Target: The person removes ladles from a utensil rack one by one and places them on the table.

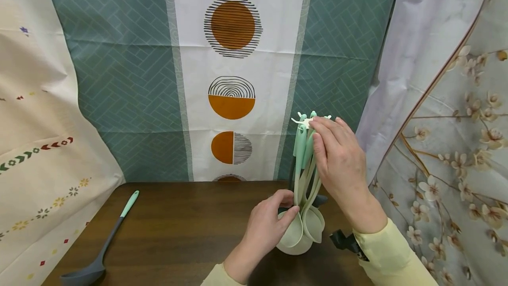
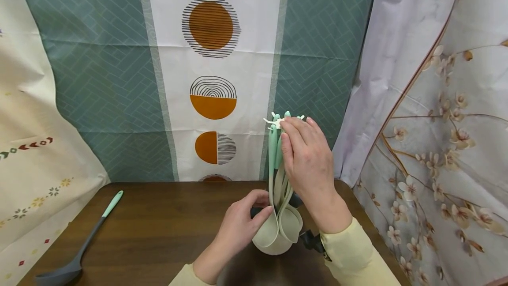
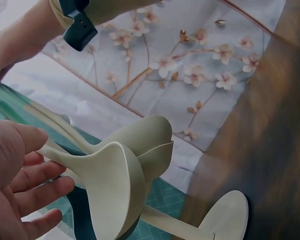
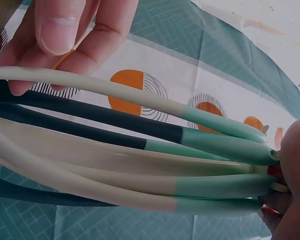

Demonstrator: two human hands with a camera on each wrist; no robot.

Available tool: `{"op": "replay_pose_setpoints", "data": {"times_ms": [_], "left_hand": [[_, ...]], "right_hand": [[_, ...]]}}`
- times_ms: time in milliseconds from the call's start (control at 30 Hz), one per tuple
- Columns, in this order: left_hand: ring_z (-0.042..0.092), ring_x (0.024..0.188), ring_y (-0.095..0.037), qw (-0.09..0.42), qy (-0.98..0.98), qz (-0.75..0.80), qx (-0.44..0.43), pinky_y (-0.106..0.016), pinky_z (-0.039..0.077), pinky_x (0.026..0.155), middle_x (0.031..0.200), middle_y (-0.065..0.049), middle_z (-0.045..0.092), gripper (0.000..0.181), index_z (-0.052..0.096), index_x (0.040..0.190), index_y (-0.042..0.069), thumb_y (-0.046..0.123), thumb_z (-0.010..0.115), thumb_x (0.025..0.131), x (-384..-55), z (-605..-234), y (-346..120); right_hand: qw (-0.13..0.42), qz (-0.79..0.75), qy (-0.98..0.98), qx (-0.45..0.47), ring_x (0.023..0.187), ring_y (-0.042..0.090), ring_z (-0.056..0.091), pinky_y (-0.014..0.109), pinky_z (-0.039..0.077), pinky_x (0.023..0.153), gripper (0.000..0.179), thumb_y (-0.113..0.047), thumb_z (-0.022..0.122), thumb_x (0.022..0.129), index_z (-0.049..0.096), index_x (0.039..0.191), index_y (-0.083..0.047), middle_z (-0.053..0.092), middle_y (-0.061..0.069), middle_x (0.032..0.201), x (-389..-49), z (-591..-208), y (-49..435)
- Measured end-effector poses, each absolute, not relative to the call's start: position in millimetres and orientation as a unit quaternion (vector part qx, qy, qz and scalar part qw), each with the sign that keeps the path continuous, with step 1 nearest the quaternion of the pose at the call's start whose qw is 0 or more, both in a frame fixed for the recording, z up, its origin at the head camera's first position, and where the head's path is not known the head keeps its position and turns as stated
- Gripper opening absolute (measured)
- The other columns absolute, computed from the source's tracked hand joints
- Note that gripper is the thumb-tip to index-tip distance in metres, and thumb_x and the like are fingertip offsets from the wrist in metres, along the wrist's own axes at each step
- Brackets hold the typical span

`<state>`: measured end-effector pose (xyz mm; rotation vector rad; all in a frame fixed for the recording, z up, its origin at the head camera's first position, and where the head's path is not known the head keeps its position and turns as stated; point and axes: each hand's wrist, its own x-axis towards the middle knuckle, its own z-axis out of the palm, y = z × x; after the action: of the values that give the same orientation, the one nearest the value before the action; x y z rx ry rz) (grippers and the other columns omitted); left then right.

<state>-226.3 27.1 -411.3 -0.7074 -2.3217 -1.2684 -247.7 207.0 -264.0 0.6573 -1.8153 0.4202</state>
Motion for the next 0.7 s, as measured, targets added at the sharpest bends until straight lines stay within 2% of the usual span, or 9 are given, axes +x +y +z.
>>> {"op": "replay_pose_setpoints", "data": {"times_ms": [367, 700], "left_hand": [[0.072, 0.102, -0.005, 0.183, -0.816, -0.487, -0.252, -0.040, 0.058, 0.093, 0.105, 0.014, 0.076, 0.019, 0.076, 0.119, 0.020, 0.021, 0.083, 0.102, -224.9, -410.9, 28.5], [0.068, 0.090, -0.006, 0.223, -0.814, -0.481, -0.240, -0.033, 0.054, 0.082, 0.095, 0.018, 0.071, 0.014, 0.077, 0.105, 0.025, 0.019, 0.087, 0.098, -217.5, -413.9, 20.5]], "right_hand": [[0.545, 0.173, -0.774, 0.273, 0.129, 0.038, 0.068, 0.046, 0.035, 0.127, 0.038, -0.021, 0.049, 0.117, 0.073, 0.135, 0.002, 0.073, 0.018, 0.138, -246.8, -261.9, 204.6], [0.545, 0.175, -0.773, 0.272, 0.129, 0.038, 0.068, 0.045, 0.034, 0.128, 0.034, -0.016, 0.052, 0.115, 0.073, 0.135, 0.003, 0.073, 0.018, 0.138, -244.4, -262.4, 203.8]]}}
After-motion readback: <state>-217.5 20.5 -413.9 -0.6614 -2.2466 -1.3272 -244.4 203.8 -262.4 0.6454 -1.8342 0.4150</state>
